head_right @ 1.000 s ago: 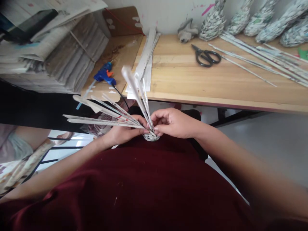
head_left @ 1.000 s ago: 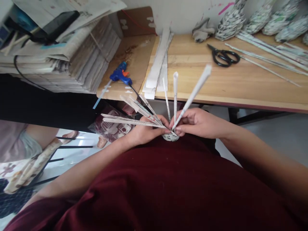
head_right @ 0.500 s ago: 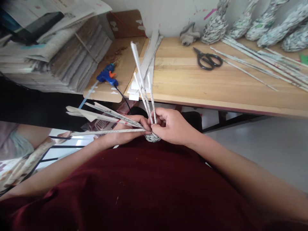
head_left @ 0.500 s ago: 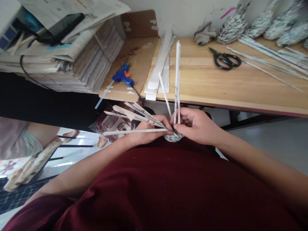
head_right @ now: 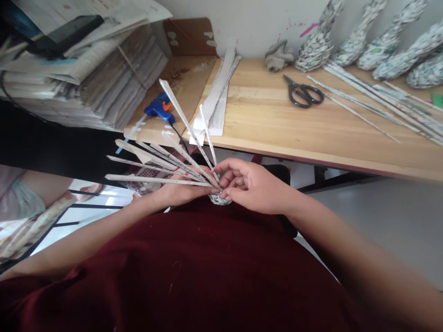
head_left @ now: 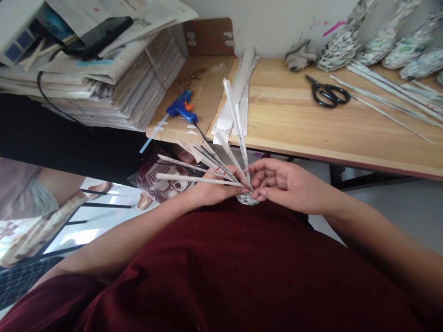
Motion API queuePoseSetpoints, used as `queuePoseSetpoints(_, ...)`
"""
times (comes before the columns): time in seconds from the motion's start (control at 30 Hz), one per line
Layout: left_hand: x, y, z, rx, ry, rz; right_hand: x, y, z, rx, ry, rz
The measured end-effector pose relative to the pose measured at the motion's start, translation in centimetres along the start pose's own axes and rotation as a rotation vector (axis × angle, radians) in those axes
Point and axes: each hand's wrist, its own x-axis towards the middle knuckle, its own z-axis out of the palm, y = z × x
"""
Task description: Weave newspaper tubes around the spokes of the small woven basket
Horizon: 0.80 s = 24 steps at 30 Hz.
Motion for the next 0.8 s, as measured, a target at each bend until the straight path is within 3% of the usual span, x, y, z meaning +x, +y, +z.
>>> queuePoseSetpoints(0.23,0.3,-0.3,0.0,0.021,0.007,0.081,0.4,0.6,-0.6,-0.09,-0.059,-0.025)
queuePoseSetpoints(0.4,0.3,-0.1,0.0,0.012,-0.004,0.04,1.5,1.1,-1.5,-0.17,-0.129,0.01)
queuePoseSetpoints(0.67,0.2,-0.3,-0.1,-0.016,0.038,0.005,1.7,2.5,-0.4,-0.184,0.126,-0.051)
queuePoseSetpoints(0.8,0.3,-0.6,-0.1,-0.086,-0.004,0.044,1.1,3.0,0.0,-0.236,0.166,-0.103)
